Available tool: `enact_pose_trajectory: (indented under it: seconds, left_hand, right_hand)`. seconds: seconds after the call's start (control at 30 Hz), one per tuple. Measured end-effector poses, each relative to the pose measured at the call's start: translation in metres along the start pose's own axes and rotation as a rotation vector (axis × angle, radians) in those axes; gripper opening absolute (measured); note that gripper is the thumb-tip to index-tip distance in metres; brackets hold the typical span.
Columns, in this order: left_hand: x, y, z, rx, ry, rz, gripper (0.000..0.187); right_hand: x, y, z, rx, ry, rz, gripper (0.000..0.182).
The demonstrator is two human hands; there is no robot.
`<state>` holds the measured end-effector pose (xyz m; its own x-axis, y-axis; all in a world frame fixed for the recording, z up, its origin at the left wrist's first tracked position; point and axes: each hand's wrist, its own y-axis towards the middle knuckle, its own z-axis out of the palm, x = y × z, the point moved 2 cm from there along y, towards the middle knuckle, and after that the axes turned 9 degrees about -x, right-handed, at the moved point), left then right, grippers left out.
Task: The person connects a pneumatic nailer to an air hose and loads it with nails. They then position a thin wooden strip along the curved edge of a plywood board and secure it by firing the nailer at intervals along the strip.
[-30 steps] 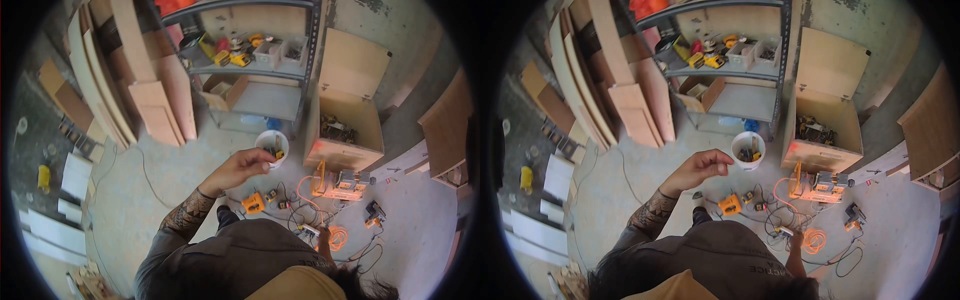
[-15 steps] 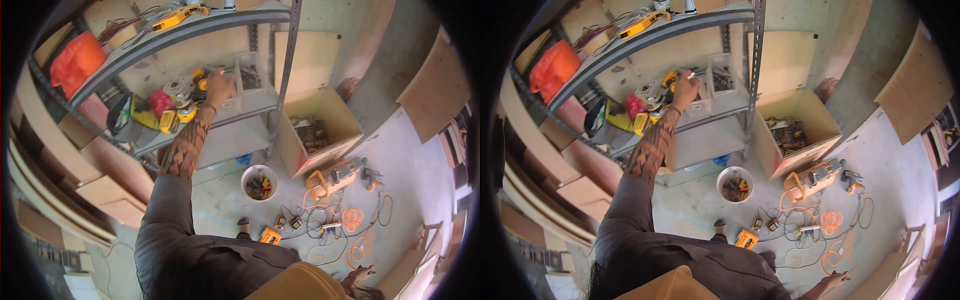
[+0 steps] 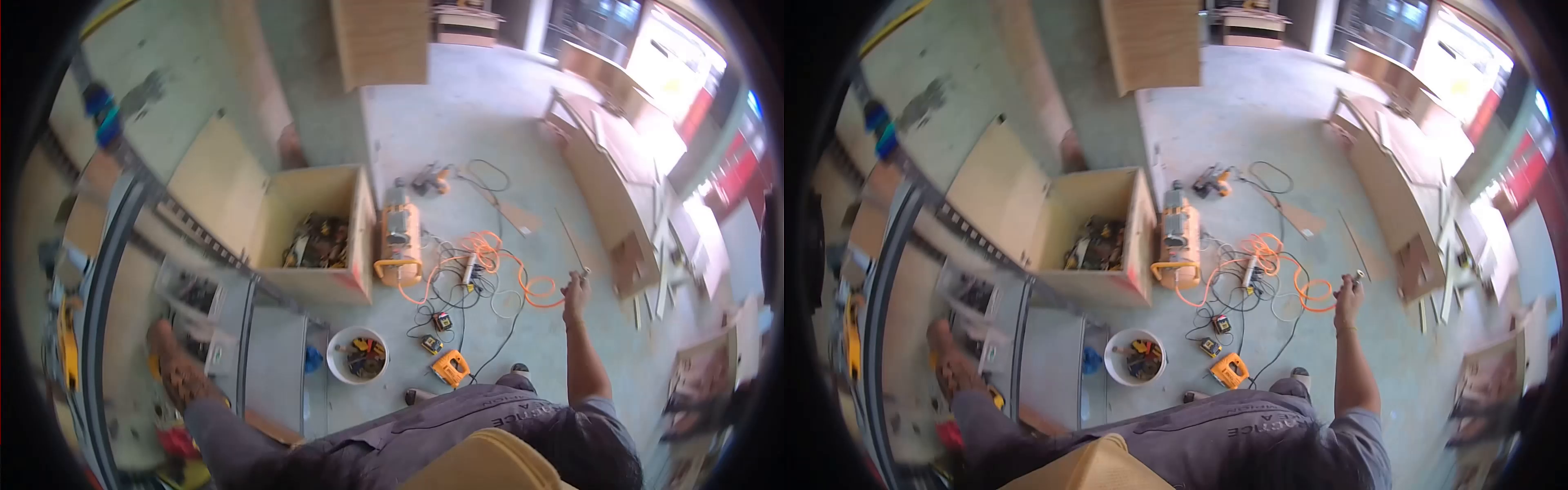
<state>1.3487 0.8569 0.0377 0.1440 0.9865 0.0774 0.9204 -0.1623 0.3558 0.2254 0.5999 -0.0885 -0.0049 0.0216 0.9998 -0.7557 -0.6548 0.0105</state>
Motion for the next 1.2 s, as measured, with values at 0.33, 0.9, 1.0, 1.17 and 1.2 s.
enact_pose_trajectory:
  seconds: [0.33,0.9,1.0,1.17,1.2]
  left_hand:
    - [-0.033,-0.070,-0.093,-0.187,-0.232,-0.395,0.043]
    - [-0.213,-0.465,-0.229,-0.313,-1.257,0.275,0.040]
    - [-0.270,-0.641,-0.322,-0.013,-1.545,0.277,0.038]
    - [-0.366,-0.791,-0.404,0.830,-2.050,0.230,0.040]
    - [-0.385,-0.811,-0.412,0.992,-2.093,0.225,0.041]
  right_hand:
    - [-0.002,-0.003,0.007,0.042,-0.067,0.044,0.047]
    - [0.054,0.185,-0.008,0.277,-0.306,-0.477,0.072]
    - [0.056,0.236,-0.030,0.529,-0.298,-0.395,0.059]
    - [0.056,0.244,-0.063,0.881,-0.043,0.225,0.057]
    - [0.056,0.244,-0.065,0.913,0.003,0.296,0.062]
